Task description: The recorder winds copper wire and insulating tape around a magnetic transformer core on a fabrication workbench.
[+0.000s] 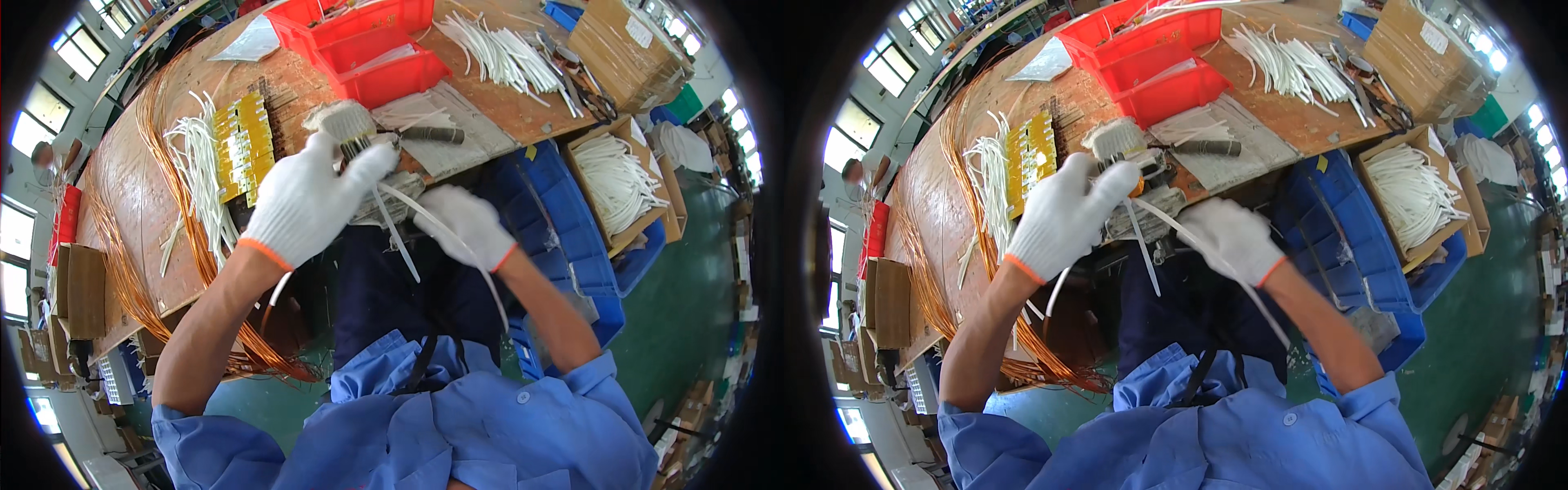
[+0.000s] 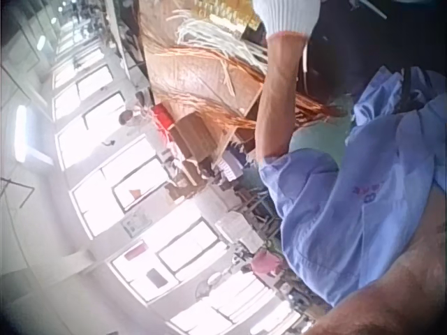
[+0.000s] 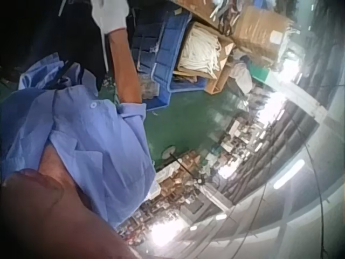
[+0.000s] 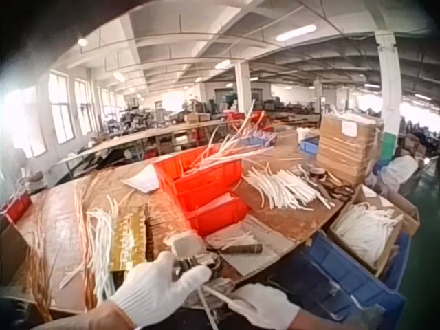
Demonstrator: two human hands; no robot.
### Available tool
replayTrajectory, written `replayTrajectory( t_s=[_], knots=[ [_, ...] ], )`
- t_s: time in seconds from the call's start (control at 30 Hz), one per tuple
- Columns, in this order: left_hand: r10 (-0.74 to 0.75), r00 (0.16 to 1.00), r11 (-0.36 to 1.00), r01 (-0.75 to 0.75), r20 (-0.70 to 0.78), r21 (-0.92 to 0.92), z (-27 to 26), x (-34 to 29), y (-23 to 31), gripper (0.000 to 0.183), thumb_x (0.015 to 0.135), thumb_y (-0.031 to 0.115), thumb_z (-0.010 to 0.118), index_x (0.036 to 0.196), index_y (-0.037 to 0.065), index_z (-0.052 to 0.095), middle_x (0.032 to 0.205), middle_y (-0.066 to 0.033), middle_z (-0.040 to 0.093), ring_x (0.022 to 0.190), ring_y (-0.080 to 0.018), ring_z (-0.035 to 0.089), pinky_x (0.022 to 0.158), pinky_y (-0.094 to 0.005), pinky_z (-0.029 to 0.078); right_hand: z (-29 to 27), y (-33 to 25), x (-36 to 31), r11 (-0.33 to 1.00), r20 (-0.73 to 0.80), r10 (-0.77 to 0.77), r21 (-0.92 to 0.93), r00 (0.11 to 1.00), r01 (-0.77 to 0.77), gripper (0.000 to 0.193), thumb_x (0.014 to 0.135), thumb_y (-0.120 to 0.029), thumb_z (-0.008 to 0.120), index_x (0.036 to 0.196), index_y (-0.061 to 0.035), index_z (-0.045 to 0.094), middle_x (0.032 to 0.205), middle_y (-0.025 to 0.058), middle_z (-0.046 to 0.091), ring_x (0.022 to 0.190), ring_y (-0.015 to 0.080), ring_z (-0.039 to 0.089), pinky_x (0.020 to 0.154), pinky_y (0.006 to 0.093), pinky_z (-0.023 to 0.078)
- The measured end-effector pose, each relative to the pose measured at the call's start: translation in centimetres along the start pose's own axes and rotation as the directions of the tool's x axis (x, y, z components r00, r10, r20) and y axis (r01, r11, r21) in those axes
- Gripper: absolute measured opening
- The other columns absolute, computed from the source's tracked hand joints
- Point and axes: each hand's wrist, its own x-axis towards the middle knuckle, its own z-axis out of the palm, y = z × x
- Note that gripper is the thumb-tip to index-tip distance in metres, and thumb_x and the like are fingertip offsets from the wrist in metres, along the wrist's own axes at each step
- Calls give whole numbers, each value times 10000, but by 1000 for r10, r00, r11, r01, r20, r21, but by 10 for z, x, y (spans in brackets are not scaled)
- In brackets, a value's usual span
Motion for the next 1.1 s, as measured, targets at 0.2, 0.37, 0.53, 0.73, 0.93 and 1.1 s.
replayTrajectory(
  t_s=[0.2,0.37,0.53,0.73,0.93,1.1],
  knots=[
    [49,996,974,-30,-76,224,13,18,16,828,884,617,814,1226,-115,631,901,-318,785,891,-491,801,804,-533,639,-14,6,16,984,469,163,-9,868,-180,642,1038,-712,564,962,-126,816,871,175,777,882,413,773,752,539,582],
    [29,991,991,-12,-128,136,25,22,14,653,907,555,806,1080,-52,635,869,-319,771,862,-495,791,785,-549,632,-89,-44,38,996,-12,-82,-36,997,82,403,981,-501,762,908,-108,813,823,120,773,833,321,791,702,440,612],
    [-10,964,992,-25,-267,-126,-5,3,7,614,889,499,847,1046,-61,651,831,-291,764,804,-427,809,748,-496,628,-144,-107,60,965,-264,-112,203,958,168,506,989,-512,785,1181,-44,775,1007,156,789,928,317,798,774,442,623],
    [-126,908,582,-259,-400,-771,-60,-27,42,335,979,208,862,1154,11,655,977,-38,700,848,-86,664,720,-277,554,-134,-136,90,690,-41,-41,722,998,58,1043,979,-654,805,1614,77,415,1434,236,656,1376,313,628,1128,443,503],
    [-188,903,329,-312,-385,-891,-42,11,-28,391,1084,259,743,1374,11,656,1143,-38,736,972,-96,705,852,-282,591,-139,-151,143,396,691,77,640,718,-659,415,1092,-393,759,1273,-31,670,874,47,709,702,111,641,596,297,557],
    [-158,869,529,-326,-469,-783,-24,7,-89,710,1086,363,730,1590,-76,490,1312,-135,666,1047,-233,720,949,-386,603,-135,-72,272,528,357,227,736,906,-423,217,1093,-219,672,1196,-67,787,788,-42,663,539,57,520,447,277,384]
  ],
)
